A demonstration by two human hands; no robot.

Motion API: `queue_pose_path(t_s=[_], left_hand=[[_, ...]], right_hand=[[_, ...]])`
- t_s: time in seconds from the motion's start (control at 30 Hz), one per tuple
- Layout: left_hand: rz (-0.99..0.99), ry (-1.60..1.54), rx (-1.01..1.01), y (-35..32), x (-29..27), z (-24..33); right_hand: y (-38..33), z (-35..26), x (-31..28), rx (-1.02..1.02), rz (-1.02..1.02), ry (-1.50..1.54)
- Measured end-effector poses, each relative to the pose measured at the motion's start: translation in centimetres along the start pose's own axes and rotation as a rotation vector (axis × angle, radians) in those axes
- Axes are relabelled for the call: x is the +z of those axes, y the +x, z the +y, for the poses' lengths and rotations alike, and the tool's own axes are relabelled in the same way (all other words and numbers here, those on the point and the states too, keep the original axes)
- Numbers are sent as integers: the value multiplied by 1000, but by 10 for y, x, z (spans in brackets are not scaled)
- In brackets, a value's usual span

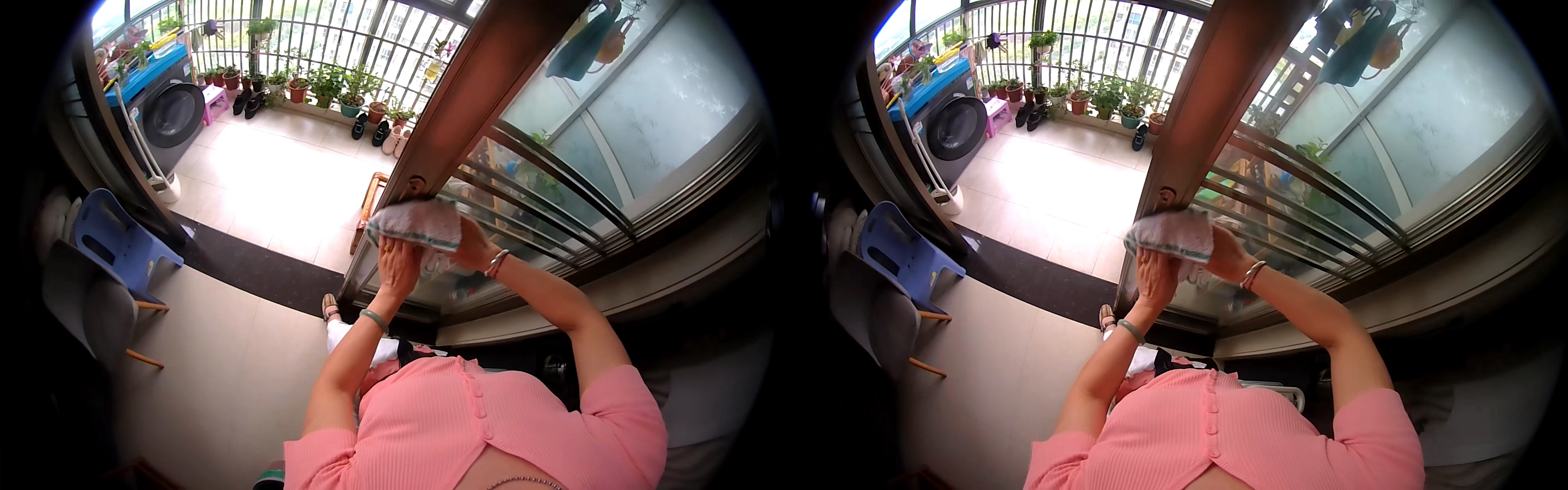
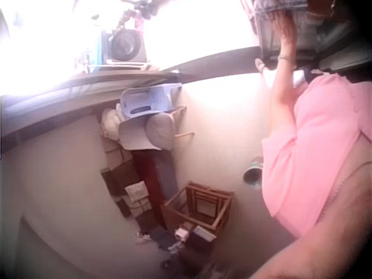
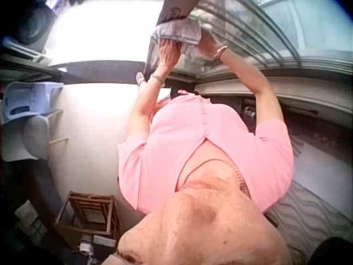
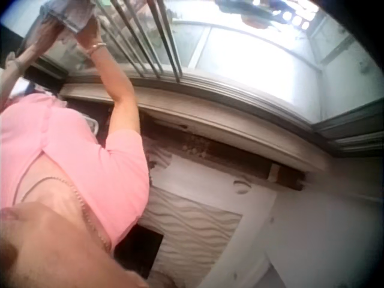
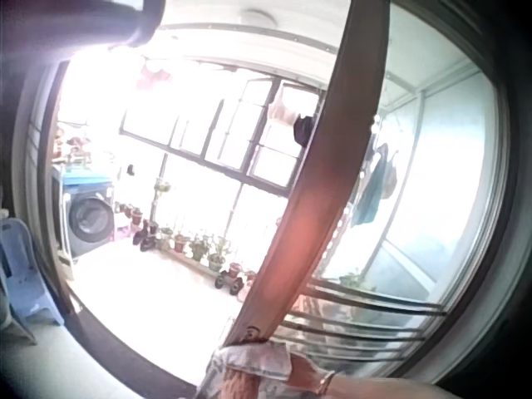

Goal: The person dips a cloth into a green basin of water, wrings it out, and wipes a large glass sliding door. They clean the glass surface and the metal frame, repeatedly dipping the cloth to re-wet it. The person also wipes the floor area near the door frame.

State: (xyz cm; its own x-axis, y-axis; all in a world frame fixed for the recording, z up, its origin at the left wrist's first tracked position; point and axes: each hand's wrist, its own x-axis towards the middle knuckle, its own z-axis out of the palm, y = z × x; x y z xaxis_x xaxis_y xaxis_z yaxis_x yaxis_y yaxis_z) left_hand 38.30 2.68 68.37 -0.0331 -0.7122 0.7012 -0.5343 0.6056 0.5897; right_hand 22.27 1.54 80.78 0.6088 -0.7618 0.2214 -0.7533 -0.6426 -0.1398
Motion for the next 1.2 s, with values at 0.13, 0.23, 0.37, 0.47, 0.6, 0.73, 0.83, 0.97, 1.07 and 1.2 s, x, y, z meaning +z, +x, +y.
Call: queue_pose_path(t_s=[0.13, 0.23, 0.37, 0.47, 0.6, 0.73, 0.83, 0.97, 1.07, 1.2], left_hand=[[77, 0, 27, 83, -26, 34], [217, -3, 79, 120, -33, 59], [231, 115, 103, 104, -12, 41], [113, 207, 4, 65, 6, 22], [-27, 269, -67, -25, 41, -33], [-204, 142, -157, -72, 32, -39], [-186, 28, -154, -51, 26, -28], [39, 106, -23, 31, 18, 1], [250, 79, 163, 124, -23, 47], [372, 119, 217, 184, -52, 86]], right_hand=[[36, -20, -76, -53, 220, -92], [44, -31, -110, -59, 241, -239], [48, -43, -105, -249, 339, -366], [33, -28, -62, -225, 201, -406], [4, -6, 23, -135, -280, -459], [-9, -4, 56, -73, -283, -154], [-1, -10, 37, -83, -233, -124], [26, -20, -40, -138, 130, -211], [42, -22, -105, -181, 436, -356], [51, -24, -149, -231, 442, -644]])
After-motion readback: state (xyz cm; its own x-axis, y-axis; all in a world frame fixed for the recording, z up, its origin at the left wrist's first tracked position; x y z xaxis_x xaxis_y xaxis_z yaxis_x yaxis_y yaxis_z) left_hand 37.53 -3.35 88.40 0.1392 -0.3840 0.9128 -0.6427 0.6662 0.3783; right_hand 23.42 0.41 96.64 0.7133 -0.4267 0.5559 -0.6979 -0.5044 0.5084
